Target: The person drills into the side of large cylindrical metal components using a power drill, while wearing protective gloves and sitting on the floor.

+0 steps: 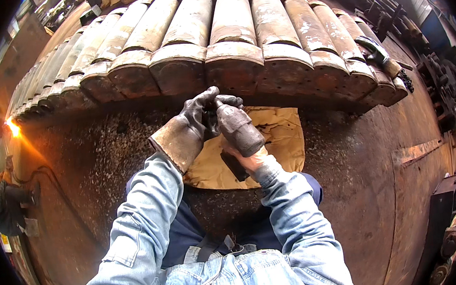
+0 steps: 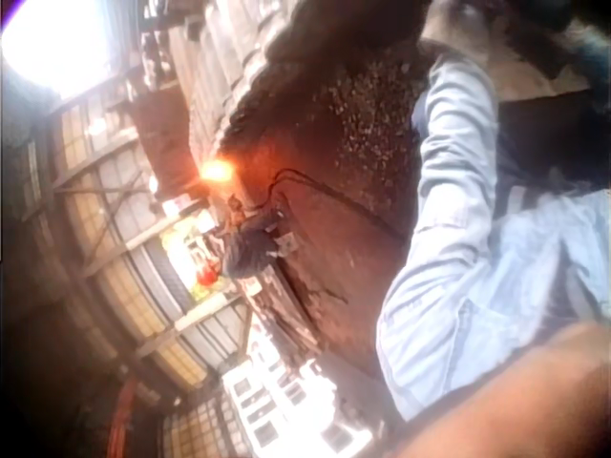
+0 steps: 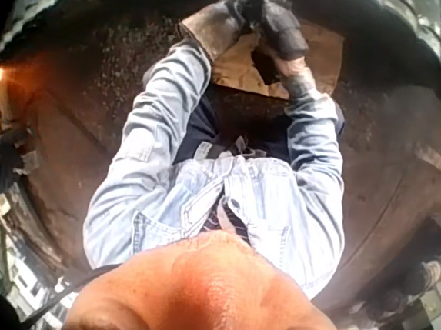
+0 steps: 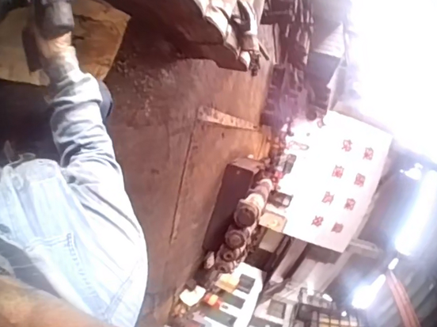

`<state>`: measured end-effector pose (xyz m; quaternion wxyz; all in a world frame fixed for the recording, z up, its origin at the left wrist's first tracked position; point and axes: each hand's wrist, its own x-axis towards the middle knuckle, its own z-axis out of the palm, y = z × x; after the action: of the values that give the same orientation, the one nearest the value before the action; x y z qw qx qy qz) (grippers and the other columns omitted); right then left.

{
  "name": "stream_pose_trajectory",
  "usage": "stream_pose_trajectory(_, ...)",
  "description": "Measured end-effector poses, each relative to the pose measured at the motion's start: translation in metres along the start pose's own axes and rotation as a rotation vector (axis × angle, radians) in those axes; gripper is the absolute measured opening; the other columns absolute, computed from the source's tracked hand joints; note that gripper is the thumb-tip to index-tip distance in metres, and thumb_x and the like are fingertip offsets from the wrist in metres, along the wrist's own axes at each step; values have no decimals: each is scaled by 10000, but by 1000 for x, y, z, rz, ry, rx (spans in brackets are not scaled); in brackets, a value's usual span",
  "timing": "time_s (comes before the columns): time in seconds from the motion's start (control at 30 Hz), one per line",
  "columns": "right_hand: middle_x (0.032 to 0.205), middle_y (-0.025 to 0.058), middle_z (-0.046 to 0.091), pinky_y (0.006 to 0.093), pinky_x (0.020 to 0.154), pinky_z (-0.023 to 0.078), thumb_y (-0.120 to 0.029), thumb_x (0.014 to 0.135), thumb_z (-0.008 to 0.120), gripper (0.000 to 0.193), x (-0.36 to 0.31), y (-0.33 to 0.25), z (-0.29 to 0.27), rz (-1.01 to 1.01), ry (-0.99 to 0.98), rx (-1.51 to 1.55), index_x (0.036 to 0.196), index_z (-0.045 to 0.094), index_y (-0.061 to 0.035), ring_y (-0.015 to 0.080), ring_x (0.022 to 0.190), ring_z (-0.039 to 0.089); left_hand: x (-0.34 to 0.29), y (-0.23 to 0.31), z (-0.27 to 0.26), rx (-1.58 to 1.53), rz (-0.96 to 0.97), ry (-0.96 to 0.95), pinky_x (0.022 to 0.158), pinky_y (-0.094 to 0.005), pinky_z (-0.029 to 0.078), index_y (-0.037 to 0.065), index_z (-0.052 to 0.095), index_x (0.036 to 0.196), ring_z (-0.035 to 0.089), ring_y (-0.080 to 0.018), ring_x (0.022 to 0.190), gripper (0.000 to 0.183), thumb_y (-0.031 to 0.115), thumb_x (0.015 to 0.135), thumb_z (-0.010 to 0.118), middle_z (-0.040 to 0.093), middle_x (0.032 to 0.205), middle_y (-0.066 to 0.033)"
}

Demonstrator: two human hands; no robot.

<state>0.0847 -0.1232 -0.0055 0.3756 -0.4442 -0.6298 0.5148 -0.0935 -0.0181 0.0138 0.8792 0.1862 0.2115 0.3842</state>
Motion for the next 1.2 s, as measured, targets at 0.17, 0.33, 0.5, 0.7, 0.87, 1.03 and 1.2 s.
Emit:
stream_pose_trajectory(0.17, 1498, 118, 444, 346, 1194, 311, -67, 892, 691, 666, -13, -29, -3, 69, 39, 32, 1505, 432, -100, 272, 1417, 404, 8, -9, 1, 131, 103, 84, 971, -460, 540, -89, 676, 1159, 692, -341, 1056, 464, 322, 996, 535, 717, 1131, -216)
stream_pose_trajectory(0.33, 1042, 69, 698, 336, 864, 534, -24, 877, 695, 306, -18, 2, -6, 20, 156, 110, 1179, 643, -37, 175, 963, 655, 17, -14, 10, 259, 341, 322, 934, -455, 564, -8, 686, 1088, 701, -342, 1034, 286, 194, 968, 523, 729, 1101, -204)
stream_pose_trajectory(0.5, 982, 54, 695, 308, 785, 509, -31, 889, 704, 244, -17, 1, -2, 153, 165, 204, 1129, 659, -30, 159, 886, 634, 15, -12, 25, -80, 226, 355, 927, -489, 572, 50, 672, 1012, 697, -371, 1032, 209, 124, 948, 487, 725, 1081, -225)
stream_pose_trajectory(0.7, 919, 34, 654, 306, 745, 484, -23, 880, 732, 219, -10, 8, 1, 207, 201, 249, 1083, 654, -35, 147, 805, 584, 13, -8, 37, -137, 237, 457, 874, -489, 589, 26, 650, 958, 694, -367, 967, 233, 36, 909, 423, 721, 1035, -236)
stream_pose_trajectory(0.87, 918, 38, 643, 308, 731, 481, -26, 875, 745, 225, -4, 7, 5, 186, 178, 298, 1077, 645, -37, 145, 791, 576, 22, 3, 0, 835, 536, 495, 681, -302, 576, -15, 709, 965, 692, -269, 792, 264, -10, 829, 484, 736, 1056, -184)
stream_pose_trajectory(1.03, 911, 38, 645, 309, 718, 476, -30, 870, 752, 222, -5, 6, 3, 249, 210, 405, 1063, 644, -36, 149, 781, 574, 4, 4, 41, -207, 42, 418, 855, -327, 585, -5, 711, 1041, 715, -248, 978, 244, 75, 925, 513, 751, 1053, -136)
stream_pose_trajectory(1.2, 877, 14, 613, 301, 717, 470, -51, 893, 738, 216, 1, -3, 12, 253, 213, 492, 1086, 641, -51, 135, 765, 551, 31, 16, -23, 1039, 360, 565, 718, -371, 558, 48, 711, 968, 696, -241, 802, 185, 164, 961, 566, 741, 941, -141)
